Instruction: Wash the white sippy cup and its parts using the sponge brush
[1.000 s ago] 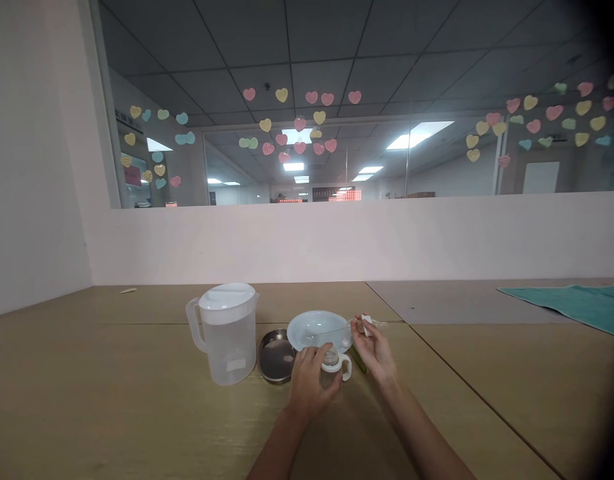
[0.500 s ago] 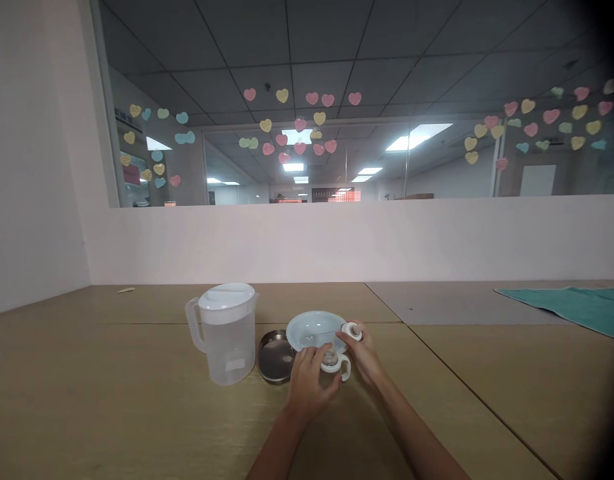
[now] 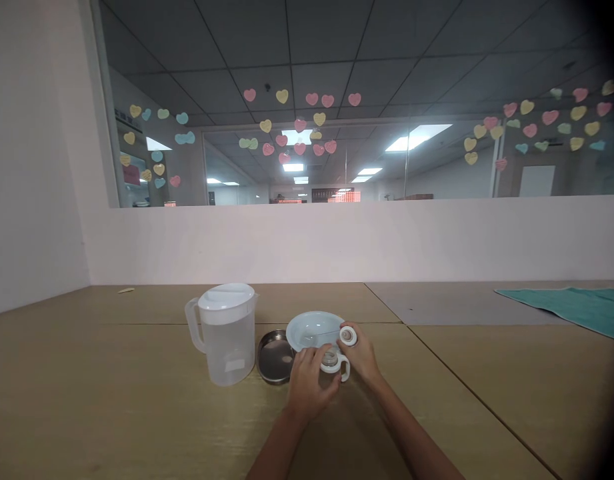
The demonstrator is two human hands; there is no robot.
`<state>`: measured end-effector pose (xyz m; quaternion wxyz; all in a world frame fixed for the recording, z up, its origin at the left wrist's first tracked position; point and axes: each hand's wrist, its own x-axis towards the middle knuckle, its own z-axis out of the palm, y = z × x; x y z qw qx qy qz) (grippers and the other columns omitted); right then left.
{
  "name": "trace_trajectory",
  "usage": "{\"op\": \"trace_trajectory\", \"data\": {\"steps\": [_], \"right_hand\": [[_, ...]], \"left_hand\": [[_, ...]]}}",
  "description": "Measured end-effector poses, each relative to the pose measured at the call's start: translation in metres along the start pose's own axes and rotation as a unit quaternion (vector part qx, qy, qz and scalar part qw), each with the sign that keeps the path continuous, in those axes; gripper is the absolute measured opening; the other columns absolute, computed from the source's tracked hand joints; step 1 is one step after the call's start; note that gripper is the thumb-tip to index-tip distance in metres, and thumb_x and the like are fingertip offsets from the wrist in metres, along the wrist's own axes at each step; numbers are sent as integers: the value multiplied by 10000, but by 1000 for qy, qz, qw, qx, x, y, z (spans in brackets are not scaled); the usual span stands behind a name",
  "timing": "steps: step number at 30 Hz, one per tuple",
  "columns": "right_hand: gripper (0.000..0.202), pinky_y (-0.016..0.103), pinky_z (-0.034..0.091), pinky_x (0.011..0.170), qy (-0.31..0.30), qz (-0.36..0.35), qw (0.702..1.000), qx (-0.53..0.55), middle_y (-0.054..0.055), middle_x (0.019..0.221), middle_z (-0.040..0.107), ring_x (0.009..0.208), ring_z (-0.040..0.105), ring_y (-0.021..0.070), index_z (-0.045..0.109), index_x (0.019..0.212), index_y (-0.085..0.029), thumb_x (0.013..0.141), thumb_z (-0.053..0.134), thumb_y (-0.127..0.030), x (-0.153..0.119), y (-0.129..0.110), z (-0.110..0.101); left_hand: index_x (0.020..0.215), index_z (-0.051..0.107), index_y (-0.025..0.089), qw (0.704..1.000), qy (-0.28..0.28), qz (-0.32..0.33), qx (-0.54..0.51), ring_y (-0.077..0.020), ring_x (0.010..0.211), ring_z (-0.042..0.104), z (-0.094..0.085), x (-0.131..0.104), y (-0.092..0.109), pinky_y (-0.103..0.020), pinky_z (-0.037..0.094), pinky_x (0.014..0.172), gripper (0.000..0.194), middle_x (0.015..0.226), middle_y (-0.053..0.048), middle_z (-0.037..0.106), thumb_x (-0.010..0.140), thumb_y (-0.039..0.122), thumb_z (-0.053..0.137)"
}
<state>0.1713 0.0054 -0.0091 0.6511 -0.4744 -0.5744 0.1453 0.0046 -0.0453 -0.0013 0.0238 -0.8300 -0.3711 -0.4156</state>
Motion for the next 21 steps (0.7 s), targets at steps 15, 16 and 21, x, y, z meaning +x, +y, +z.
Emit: {"op": "trace_trajectory", "data": {"steps": [15,16,21], "right_hand": [[392,359,430,875,33,-88,995,-42,52,1078,564,984,536,213,621,964,-243,608,494,-138,-4,-3,-5],[385,356,439,860,35,-85,995,-38,52,1052,551,962,541,211,628,953,-242,604,503,-136,-4,-4,-6],[315,339,456,807,6,-68,997,-34,34,938,559,851,565,194,644,931,-246,638,552,-175,-3,-2,-6]], "left_hand": [[1210,495,228,1000,6,5,-2,-259,977,543,2,0,-2,-406,436,855,468,1054,-90,590,768,370,552],[1209,496,226,1000,4,4,-2,-260,977,543,2,0,-2,-408,437,855,468,1054,-92,589,768,373,551],[1209,499,241,1000,14,8,4,-256,974,548,1,-1,-1,-398,443,849,471,1050,-83,597,761,370,565]]}}
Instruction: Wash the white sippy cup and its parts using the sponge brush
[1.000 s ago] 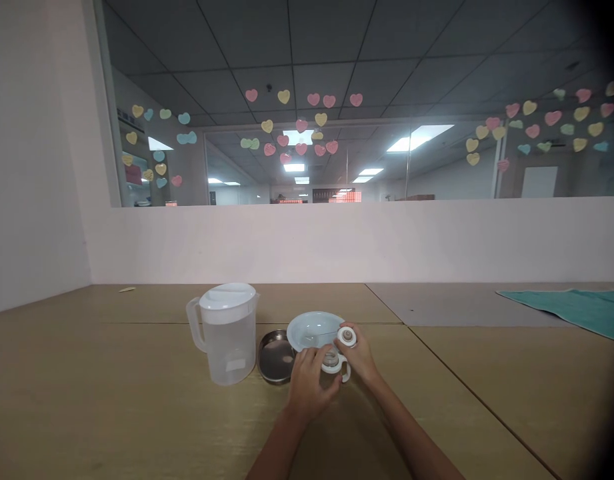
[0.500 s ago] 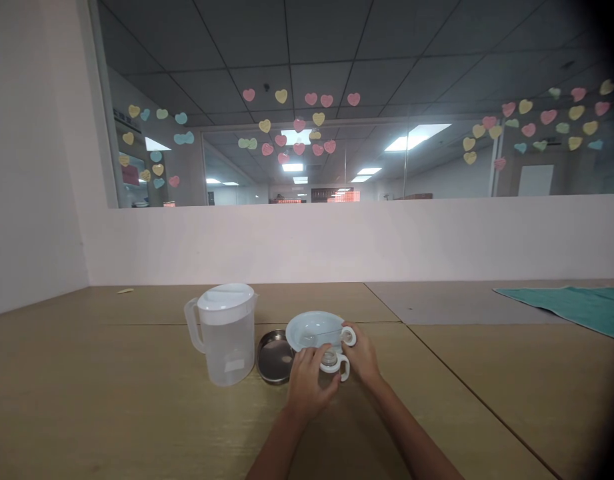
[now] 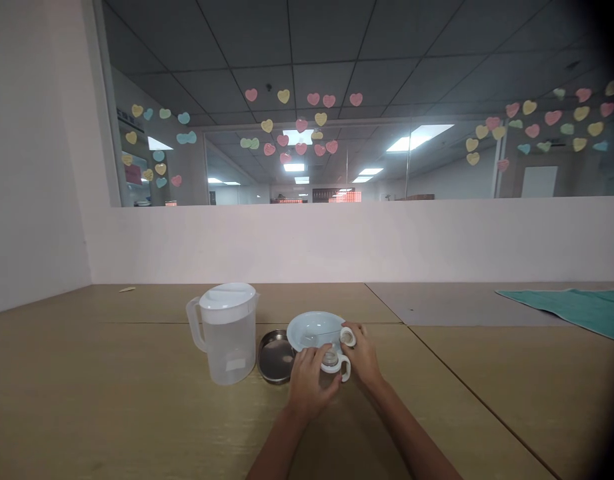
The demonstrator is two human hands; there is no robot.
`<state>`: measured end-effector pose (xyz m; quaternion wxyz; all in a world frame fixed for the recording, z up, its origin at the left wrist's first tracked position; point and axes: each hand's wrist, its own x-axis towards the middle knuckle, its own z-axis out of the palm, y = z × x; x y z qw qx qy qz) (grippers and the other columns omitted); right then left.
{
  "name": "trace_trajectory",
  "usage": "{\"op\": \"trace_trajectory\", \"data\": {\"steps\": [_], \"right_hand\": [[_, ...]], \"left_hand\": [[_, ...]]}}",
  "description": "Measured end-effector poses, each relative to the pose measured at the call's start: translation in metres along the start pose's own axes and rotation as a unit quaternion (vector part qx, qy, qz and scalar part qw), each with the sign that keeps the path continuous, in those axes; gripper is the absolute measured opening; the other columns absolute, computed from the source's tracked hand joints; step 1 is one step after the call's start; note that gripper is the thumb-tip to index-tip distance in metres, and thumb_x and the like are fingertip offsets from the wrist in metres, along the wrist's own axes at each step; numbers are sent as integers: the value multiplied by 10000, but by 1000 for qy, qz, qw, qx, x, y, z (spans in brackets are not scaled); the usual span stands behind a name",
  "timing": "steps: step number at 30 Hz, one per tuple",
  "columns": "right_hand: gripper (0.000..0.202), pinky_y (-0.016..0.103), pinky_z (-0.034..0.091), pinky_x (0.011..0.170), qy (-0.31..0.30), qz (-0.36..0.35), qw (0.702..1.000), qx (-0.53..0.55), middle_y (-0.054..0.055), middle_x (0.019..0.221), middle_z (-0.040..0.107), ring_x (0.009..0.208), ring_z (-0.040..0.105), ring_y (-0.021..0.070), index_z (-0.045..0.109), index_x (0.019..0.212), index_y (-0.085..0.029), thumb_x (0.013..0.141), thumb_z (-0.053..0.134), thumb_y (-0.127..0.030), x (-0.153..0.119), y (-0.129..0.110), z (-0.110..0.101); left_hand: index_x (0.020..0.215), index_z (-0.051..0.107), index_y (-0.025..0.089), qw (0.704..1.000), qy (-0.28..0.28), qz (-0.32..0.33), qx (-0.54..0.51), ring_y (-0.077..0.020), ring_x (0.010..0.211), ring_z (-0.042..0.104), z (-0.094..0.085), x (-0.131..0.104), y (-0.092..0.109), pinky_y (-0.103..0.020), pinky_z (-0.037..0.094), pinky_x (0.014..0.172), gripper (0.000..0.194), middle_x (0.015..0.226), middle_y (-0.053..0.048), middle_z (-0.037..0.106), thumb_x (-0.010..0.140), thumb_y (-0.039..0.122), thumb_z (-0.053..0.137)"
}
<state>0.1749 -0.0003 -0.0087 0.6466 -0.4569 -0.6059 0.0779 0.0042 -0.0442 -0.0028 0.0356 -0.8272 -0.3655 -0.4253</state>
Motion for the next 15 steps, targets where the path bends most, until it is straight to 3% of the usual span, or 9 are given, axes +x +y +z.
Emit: {"op": "trace_trajectory", "data": {"steps": [10,15], "right_hand": [[378,349,449,809,-87,54,995,-16,48,958,674,858,607,224,624,1013,-218,666,659,-362,0,11,0],[362,347,453,798,-98,15,995,-11,59,912,684,858,609,228,663,949,-209,646,675,-408,2,16,1]], "left_hand": [[1212,494,256,1000,-9,-8,-11,-250,981,543,-4,0,3,-398,433,864,467,1062,-69,596,764,363,569],[1195,509,259,1000,-5,-4,-12,-240,965,551,-5,1,5,-378,440,844,449,1050,-63,602,759,348,568]]}}
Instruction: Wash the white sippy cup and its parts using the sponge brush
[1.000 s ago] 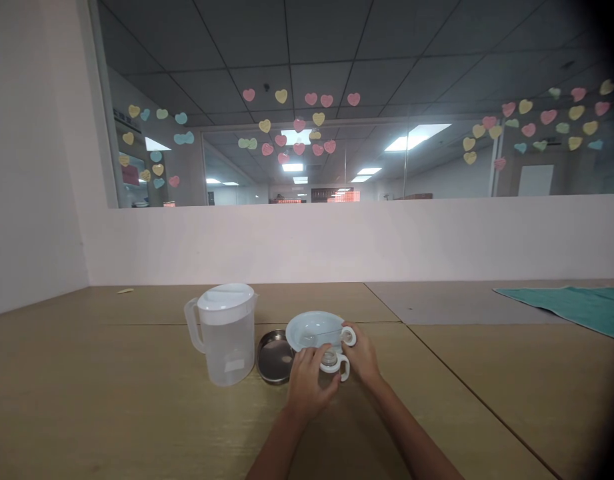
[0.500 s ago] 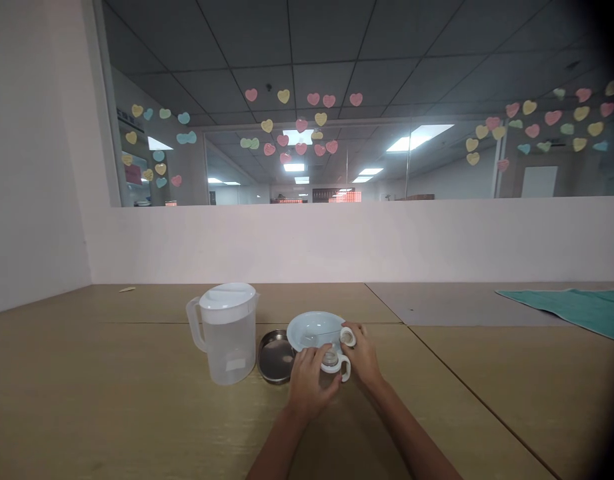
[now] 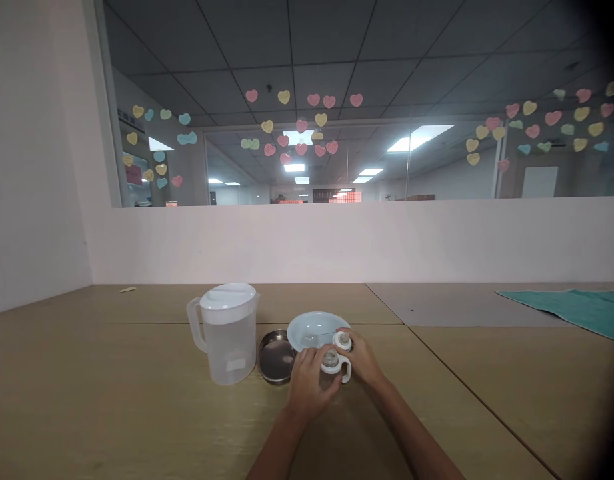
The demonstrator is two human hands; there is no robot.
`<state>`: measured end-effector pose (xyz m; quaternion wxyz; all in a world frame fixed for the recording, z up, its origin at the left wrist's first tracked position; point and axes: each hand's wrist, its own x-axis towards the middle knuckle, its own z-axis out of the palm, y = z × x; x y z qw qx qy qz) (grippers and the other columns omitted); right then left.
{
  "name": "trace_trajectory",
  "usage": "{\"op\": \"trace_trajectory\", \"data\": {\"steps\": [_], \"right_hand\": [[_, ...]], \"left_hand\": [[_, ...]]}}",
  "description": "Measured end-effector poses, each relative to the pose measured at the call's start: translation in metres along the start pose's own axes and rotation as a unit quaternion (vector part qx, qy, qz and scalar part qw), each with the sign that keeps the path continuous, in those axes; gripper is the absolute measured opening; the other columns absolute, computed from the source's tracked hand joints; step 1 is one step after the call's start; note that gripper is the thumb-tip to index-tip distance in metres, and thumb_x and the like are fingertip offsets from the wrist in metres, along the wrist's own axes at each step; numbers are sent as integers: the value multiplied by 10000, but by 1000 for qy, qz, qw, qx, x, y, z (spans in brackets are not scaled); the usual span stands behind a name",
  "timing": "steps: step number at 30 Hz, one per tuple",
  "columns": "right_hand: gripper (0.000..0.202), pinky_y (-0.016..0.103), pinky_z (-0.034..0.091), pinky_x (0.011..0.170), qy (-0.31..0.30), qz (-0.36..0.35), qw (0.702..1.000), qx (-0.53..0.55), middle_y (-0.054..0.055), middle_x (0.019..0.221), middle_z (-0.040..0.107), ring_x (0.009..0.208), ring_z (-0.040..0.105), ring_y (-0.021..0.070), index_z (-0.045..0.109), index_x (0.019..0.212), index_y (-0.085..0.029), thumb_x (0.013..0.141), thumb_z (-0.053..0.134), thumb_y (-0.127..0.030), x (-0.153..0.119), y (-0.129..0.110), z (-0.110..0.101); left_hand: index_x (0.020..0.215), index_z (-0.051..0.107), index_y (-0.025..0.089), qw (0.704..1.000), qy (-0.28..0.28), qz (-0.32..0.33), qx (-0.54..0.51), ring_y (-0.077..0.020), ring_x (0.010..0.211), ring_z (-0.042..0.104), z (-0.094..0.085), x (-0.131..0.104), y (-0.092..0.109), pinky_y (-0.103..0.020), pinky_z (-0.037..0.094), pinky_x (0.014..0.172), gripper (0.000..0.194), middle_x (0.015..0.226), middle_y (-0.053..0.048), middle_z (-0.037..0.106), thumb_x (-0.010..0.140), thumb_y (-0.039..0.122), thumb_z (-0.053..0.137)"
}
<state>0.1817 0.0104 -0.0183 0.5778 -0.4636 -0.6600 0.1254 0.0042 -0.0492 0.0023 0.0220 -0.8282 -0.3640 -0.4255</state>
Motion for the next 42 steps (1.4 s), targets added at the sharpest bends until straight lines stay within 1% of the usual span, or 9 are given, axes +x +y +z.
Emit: {"op": "trace_trajectory", "data": {"steps": [3,6,12,16,20,27,33,39,42], "right_hand": [[343,378,436,833,-3,-4,999,-46,53,895,690,879,607,238,672,932,-224,651,661,-422,1,-2,-1],[378,386,420,868,-11,0,997,-77,58,960,686,937,600,248,645,1001,-227,684,628,-433,0,-5,-2],[433,339,460,834,16,-16,999,-29,84,1096,636,967,593,224,565,1113,-189,736,572,-401,-1,1,2],[424,310,483,756,24,-5,1000,-1,61,981,655,841,604,193,554,1092,-180,682,573,-288,1,3,3],[368,285,481,691,22,-1,999,27,40,866,657,730,592,170,576,1008,-170,649,554,-248,3,0,3],[366,288,486,693,16,-8,1000,22,64,909,667,773,606,183,584,990,-169,633,510,-202,4,-5,2],[321,321,484,768,62,-40,997,4,73,953,665,872,606,201,606,946,-181,652,479,-205,5,-2,4],[340,307,494,706,47,-15,999,2,57,896,676,765,613,189,595,996,-177,668,559,-262,4,-4,3],[362,326,488,735,72,-13,997,0,73,910,666,801,607,203,592,997,-166,676,608,-331,3,-8,2]], "left_hand": [[1190,517,249,1000,4,2,2,-239,958,554,0,0,1,-375,441,839,453,1042,-67,605,752,350,574],[1194,513,254,1000,-1,-2,-4,-243,968,548,0,0,1,-382,436,847,451,1051,-66,603,755,346,570],[1210,500,249,1000,-7,-7,4,-248,976,544,1,0,-2,-396,435,857,472,1067,-68,601,756,351,577],[1216,497,246,1000,-1,-2,5,-250,982,545,3,-1,-4,-392,438,858,480,1061,-75,601,756,359,575],[1224,490,243,1000,-6,-7,0,-253,988,539,4,-1,-5,-401,434,865,482,1069,-81,593,764,365,568],[1221,492,230,1000,-9,-7,-2,-259,982,541,4,-1,-5,-412,435,863,478,1061,-94,591,772,381,556],[1218,487,233,1000,-4,-2,2,-256,986,540,5,-1,-6,-411,437,858,472,1070,-88,592,773,373,559],[1212,497,234,1000,2,5,13,-261,973,550,5,-1,-6,-409,444,841,473,1051,-91,600,768,381,565],[1217,493,234,1000,0,4,14,-260,972,550,5,-1,-6,-411,445,840,475,1058,-90,600,770,380,565]]}}
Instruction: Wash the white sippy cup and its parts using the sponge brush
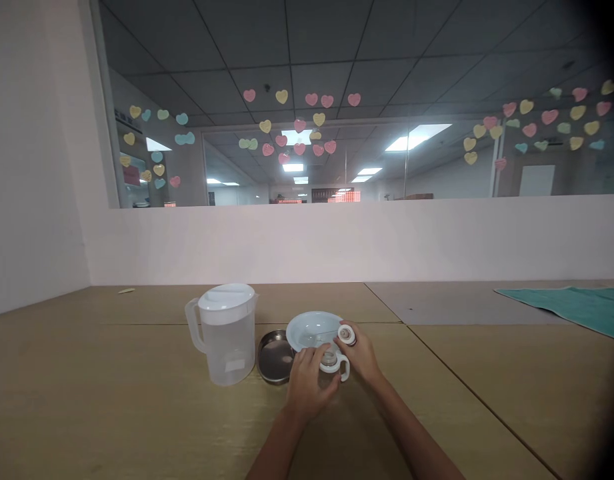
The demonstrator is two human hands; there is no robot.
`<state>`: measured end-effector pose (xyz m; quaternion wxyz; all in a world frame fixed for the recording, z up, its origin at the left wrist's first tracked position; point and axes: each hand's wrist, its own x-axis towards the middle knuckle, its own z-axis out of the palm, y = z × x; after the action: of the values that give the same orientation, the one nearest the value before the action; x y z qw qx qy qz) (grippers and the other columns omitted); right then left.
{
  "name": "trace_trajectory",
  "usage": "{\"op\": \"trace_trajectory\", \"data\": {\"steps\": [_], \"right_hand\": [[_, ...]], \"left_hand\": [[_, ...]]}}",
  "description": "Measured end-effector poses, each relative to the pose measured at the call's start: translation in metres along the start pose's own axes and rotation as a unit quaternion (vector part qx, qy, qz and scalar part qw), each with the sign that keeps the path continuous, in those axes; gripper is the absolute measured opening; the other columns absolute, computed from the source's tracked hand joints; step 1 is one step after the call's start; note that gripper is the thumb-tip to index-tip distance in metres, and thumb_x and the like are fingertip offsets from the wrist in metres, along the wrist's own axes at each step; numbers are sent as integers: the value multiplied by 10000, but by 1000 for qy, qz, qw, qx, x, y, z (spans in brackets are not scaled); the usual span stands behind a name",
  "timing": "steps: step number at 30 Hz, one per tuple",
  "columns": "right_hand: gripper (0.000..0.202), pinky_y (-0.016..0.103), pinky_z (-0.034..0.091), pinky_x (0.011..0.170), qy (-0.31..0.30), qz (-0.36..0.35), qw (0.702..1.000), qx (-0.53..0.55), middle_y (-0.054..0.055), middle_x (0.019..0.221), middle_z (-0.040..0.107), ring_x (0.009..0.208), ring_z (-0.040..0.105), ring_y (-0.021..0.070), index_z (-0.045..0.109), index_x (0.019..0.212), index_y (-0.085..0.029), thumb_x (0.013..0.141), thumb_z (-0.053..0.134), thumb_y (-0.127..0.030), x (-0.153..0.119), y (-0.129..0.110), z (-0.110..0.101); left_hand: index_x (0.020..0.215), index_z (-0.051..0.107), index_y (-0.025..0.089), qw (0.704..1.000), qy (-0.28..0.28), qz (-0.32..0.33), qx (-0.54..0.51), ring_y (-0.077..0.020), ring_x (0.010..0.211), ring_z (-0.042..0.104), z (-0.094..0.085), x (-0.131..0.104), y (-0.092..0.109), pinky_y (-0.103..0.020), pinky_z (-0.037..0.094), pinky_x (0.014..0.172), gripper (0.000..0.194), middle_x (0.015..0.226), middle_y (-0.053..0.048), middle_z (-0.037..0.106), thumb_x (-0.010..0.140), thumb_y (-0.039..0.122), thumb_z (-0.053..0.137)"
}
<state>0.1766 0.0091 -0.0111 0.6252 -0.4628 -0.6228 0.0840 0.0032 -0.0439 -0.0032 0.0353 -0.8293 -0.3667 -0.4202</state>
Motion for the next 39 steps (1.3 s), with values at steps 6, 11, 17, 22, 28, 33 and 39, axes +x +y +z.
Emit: {"op": "trace_trajectory", "data": {"steps": [6,11,17,22,28,33,39], "right_hand": [[303,346,463,805,60,-12,998,-27,93,930,644,878,593,222,631,881,-166,705,620,-412,1,-9,-6],[372,326,471,756,39,23,998,-37,102,942,678,851,622,232,654,917,-163,730,602,-481,0,-13,-9],[367,268,442,607,44,27,995,-80,44,746,675,659,608,191,597,827,-180,701,613,-525,-2,-13,-9],[324,248,412,579,27,23,992,-119,18,715,666,617,602,174,560,789,-205,707,609,-515,-2,-9,-9],[297,254,406,572,18,29,988,-150,37,729,680,638,621,192,572,808,-205,727,591,-490,-3,-10,-9],[321,265,418,582,30,12,990,-139,49,755,675,650,618,194,546,828,-203,775,530,-519,-4,-8,-9],[203,305,445,684,2,-72,979,-193,65,879,627,801,586,212,520,927,-208,858,425,-373,-2,-4,-13]], "left_hand": [[1221,484,241,1000,0,-2,-7,-254,980,546,0,0,0,-409,440,855,477,1064,-82,597,769,371,567],[1217,493,233,1000,3,-2,-3,-257,979,549,1,0,0,-407,442,854,472,1063,-91,598,773,380,556],[1215,500,238,1000,19,7,2,-249,968,560,0,-1,0,-394,453,838,470,1051,-83,608,770,378,564],[1211,504,234,1000,15,7,0,-255,966,561,-1,0,1,-401,456,830,469,1047,-87,609,770,380,565],[1211,504,226,1000,10,3,1,-255,963,560,-1,1,1,-400,457,827,469,1046,-92,605,771,376,562],[1215,495,224,1000,1,-4,-9,-256,974,551,-2,1,2,-404,448,845,473,1054,-98,595,773,380,557],[1217,487,234,1000,-11,-12,-14,-255,984,544,-2,1,2,-412,438,859,469,1061,-92,590,774,373,556]]}}
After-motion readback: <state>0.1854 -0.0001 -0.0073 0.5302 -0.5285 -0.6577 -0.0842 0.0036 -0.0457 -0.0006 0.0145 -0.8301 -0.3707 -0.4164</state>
